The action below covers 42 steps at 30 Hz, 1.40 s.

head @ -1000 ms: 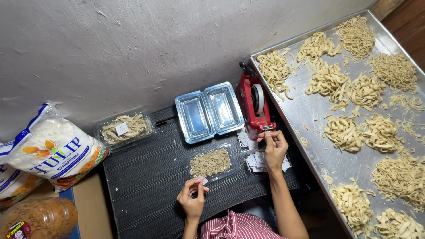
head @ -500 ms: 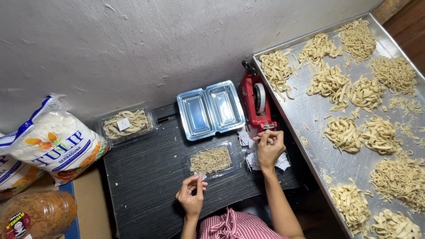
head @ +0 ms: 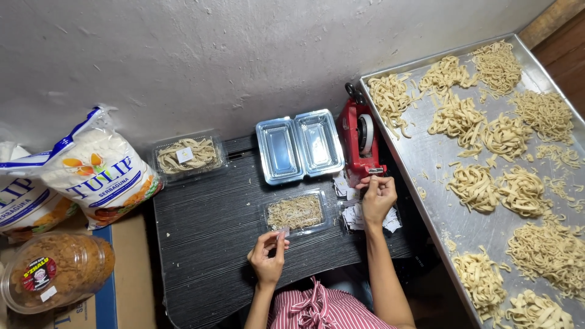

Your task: The person portions dried noodles from a metal tray into clear plastic containers. They use a tape dispenser to seal the containers and place a small label on each one before moving the finished package aside.

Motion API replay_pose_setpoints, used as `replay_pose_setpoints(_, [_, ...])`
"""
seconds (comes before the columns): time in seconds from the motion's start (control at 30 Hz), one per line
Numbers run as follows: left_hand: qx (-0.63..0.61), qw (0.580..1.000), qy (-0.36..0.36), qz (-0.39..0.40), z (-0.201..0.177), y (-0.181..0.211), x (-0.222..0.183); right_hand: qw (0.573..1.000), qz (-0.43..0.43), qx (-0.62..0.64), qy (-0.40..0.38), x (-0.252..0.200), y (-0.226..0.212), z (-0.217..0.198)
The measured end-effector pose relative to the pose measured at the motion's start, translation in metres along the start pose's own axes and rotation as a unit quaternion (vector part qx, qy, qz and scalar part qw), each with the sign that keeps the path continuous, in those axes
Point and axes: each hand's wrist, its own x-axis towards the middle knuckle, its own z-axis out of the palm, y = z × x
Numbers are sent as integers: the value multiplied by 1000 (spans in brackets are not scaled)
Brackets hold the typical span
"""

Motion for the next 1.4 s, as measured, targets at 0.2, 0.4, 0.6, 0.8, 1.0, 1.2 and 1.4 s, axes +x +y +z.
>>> replay_pose_setpoints(0.2, [7, 1000, -8, 2, 0, 5, 2, 989, 14, 142, -43, 1, -6, -6])
replay_pose_setpoints(0.4, [6, 1000, -11, -4, 0, 0, 1, 994, 1, 98, -38, 1, -1, -6])
replay_pose_setpoints(0.6, [7, 1000, -18, -7, 2, -4, 1, 999, -41, -28, -3, 0, 6, 2])
replay_pose_setpoints(0.8, [-4, 1000, -14, -26, 2, -7, 0, 999, -14, -37, 33, -2, 9, 5])
replay_pose_setpoints(1.0, [-146, 960, 74, -227, 3, 25, 12, 1000, 17, 3, -4, -34, -10, -4])
replay_pose_setpoints(1.2, [-142, 952, 38, -268, 5, 57, 30, 919, 49, 10, -392, -75, -55, -11])
replay_pose_setpoints(1.4, [-150, 953, 13, -264, 5, 82, 38, 895, 5, -35, -444, -87, -78, 4])
